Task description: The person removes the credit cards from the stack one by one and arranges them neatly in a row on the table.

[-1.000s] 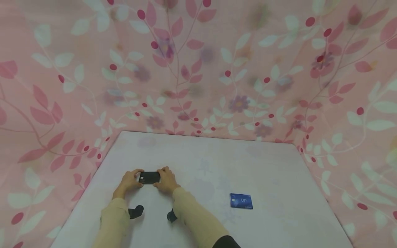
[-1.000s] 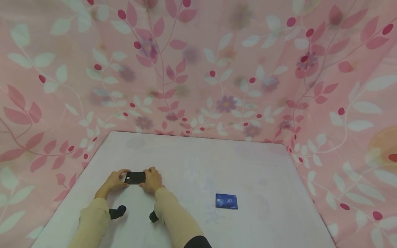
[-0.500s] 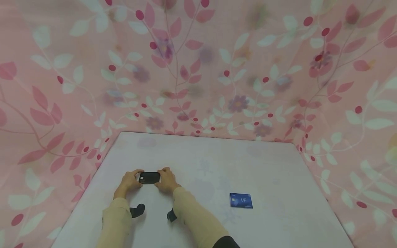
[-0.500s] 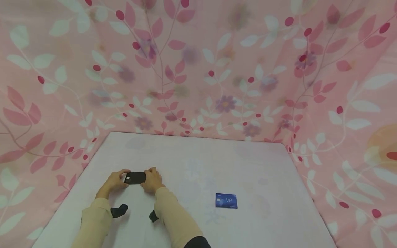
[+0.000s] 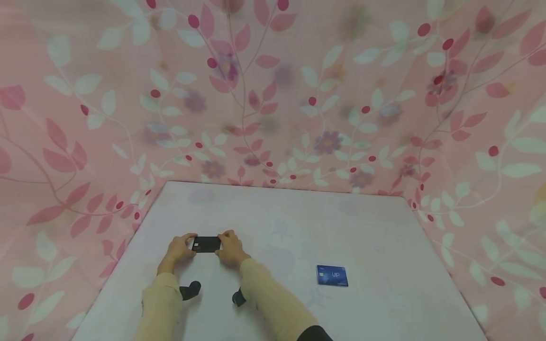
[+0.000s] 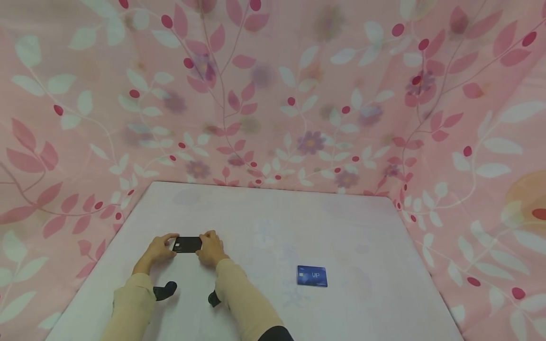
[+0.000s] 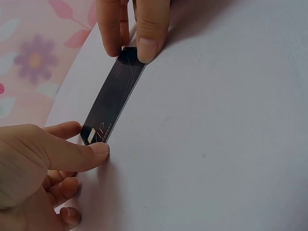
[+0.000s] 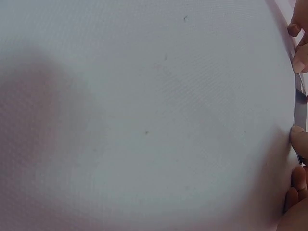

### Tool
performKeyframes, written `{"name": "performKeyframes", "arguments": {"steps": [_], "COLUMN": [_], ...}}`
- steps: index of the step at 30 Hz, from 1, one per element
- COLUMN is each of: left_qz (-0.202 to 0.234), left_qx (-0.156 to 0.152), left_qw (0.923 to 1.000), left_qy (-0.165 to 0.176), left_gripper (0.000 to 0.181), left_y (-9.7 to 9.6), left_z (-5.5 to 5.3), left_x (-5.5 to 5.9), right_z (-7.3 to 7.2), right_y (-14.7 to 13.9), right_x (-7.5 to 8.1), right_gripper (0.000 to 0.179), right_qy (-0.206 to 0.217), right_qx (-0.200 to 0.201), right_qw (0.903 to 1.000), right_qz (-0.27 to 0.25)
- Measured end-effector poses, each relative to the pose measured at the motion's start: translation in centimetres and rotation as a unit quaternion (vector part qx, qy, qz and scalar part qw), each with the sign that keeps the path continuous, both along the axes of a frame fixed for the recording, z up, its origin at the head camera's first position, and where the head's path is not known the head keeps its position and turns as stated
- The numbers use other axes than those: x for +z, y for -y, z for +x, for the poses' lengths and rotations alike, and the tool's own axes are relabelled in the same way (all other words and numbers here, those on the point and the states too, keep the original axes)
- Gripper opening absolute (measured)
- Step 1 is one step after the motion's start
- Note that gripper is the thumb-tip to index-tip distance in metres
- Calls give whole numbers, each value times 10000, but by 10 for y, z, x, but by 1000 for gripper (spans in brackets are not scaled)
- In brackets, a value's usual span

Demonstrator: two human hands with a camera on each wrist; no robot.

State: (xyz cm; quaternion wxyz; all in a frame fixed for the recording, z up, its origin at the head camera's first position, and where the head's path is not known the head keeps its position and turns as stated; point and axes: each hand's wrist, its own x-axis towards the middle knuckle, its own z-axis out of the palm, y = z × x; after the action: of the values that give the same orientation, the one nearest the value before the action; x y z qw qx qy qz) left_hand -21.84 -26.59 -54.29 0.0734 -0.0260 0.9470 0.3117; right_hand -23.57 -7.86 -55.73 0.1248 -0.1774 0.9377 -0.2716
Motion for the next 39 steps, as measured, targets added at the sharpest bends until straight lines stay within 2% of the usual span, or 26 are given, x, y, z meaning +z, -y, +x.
{"name": "performKeyframes", "arguments": {"steps": [9,17,21,26,31,34,39], "left_qz": [-60,62,244,444,1051,1241,1330], "left_qx": [38,-27,-83,-118,251,511,847], "left_qw": [10000,10000,9996,9979,9926,9889,9802], "left_qy": [-4,-51,-121,-463,-560,-645,-1198], "left_gripper": [57,60,65,69,69,66,58], "left_y": [1,-1,1,3,4,3,-4], "left_z": [-2,-1,3,10,18,24,37], "left_x": [-6,-3,-2,-9,-15,-19,-21], "right_z": [-1,-3,-1,3,7,9,14], "right_y": [-1,-3,-7,-14,-20,-24,-29], "right_x": [0,-1,-3,-10,-11,-11,-10], "right_gripper": [50,51,53,53,46,41,36], "right_qy": [45,100,-119,-448,-871,-1198,-1605], "right_qx": [51,3,169,232,166,209,307], "right_qw": [10000,9999,9995,9963,9905,9858,9786], "right_qz": [-24,-93,-258,-698,-1049,-1155,-1251]}}
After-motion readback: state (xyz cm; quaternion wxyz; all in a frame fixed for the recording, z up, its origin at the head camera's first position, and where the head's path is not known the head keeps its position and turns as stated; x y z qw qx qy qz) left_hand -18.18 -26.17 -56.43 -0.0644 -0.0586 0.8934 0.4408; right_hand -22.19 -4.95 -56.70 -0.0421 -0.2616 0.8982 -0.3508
